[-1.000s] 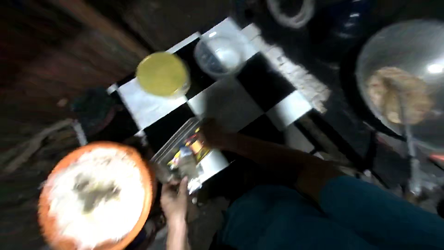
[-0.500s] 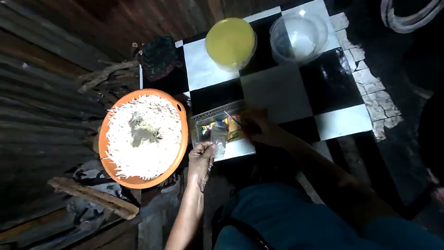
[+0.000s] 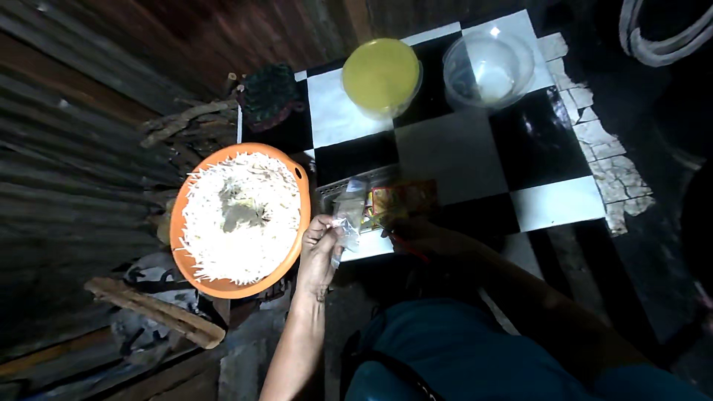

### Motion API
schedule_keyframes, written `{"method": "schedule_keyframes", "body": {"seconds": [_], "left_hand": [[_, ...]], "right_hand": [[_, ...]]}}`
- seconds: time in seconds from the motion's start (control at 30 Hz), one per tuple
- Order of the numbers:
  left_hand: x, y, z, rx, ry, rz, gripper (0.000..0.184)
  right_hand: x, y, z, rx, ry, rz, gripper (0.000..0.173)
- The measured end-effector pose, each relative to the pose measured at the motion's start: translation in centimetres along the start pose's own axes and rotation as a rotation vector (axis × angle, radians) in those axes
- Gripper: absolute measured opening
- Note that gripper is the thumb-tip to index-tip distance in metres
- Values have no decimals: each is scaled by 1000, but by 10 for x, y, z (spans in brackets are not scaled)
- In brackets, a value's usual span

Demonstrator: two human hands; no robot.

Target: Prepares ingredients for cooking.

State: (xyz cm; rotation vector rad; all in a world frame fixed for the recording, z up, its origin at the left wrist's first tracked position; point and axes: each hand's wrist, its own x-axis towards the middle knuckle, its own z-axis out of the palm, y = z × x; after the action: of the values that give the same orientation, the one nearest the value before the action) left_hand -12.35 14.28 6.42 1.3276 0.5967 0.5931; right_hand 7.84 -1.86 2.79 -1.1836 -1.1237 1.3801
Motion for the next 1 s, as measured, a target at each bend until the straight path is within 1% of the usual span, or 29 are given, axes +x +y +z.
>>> {"method": "schedule_keyframes", "body": {"seconds": [0.1, 0.17, 0.27, 0.37, 0.47, 0.6, 0.7, 0.77, 0.87, 1.0], "left_hand": [[-5, -10, -4, 101, -32, -37, 18], [-7, -15, -6, 91, -24, -71, 16], [-8, -21, -8, 106, 30, -89, 19], [-7, -17, -7, 154, 51, -87, 23], [-5, -14, -4, 123, 68, -127, 30], [-1, -8, -4, 12, 102, -142, 39], [-1, 0, 0, -46, 117, -119, 34], [-1, 1, 3, -30, 111, -111, 29], [-2, -4, 7, 24, 76, -91, 24], [-5, -5, 7, 42, 52, -101, 18]], "right_hand": [[7, -12, 0, 44, 24, 20, 30], [13, -21, -1, 41, 35, 26, 28], [20, -23, -3, -97, 57, 33, 31], [26, -24, -5, -154, 17, -19, 29], [25, -27, -5, -214, 19, -9, 31], [14, -26, -9, -157, 7, 10, 28], [3, -28, -12, -144, 2, 70, 25], [2, -27, -9, -116, 2, 45, 22], [8, -24, -7, -24, 6, 17, 28], [10, -34, -5, -42, 59, 34, 31]]}}
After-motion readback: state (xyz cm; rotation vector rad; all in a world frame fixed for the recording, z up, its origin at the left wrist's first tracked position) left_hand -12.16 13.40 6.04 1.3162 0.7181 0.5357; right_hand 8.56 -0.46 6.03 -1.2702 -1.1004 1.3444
